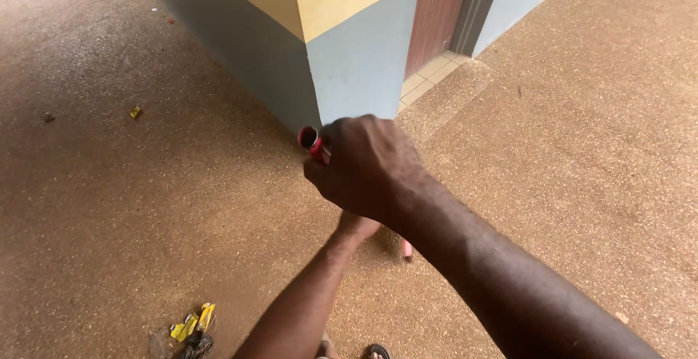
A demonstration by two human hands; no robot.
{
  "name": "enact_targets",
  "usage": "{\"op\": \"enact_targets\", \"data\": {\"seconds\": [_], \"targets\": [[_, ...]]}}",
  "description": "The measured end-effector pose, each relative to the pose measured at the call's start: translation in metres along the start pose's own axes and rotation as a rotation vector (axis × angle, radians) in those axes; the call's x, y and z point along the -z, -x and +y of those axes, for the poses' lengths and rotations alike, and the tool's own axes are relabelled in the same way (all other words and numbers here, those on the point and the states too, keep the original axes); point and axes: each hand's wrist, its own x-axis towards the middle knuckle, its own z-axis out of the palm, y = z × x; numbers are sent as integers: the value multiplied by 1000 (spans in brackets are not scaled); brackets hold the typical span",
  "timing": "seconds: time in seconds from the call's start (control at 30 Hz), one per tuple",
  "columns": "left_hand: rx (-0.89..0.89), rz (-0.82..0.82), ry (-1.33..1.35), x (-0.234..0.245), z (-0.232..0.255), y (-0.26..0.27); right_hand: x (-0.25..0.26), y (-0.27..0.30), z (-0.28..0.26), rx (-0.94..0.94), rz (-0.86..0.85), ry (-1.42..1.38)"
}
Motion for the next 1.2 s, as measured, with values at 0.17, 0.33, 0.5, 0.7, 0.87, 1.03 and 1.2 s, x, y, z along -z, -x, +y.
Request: {"op": "enact_targets", "data": {"seconds": [0.17, 0.33, 0.5, 0.7, 0.87, 1.03, 1.2], "targets": [[10, 69, -873, 35, -22, 9, -13, -20, 9, -178, -90, -121], [334, 145, -1131, 130, -5, 25, -10, -41, 17, -307, -83, -279], [449, 216, -1435, 247, 20, 70, -71, -72, 6, -207, -201, -401], [185, 285, -1573, 296, 34, 115, -110, -72, -17, -272, -214, -634], [279, 198, -1221, 235, 67, 66, -40, -91, -43, -217, -150, -404], [202, 132, -951, 173, 67, 21, 18, -97, -91, -312, -226, -151], [31, 44, -840, 152, 61, 1, -30, -126, -107, -39, -241, -29]]}}
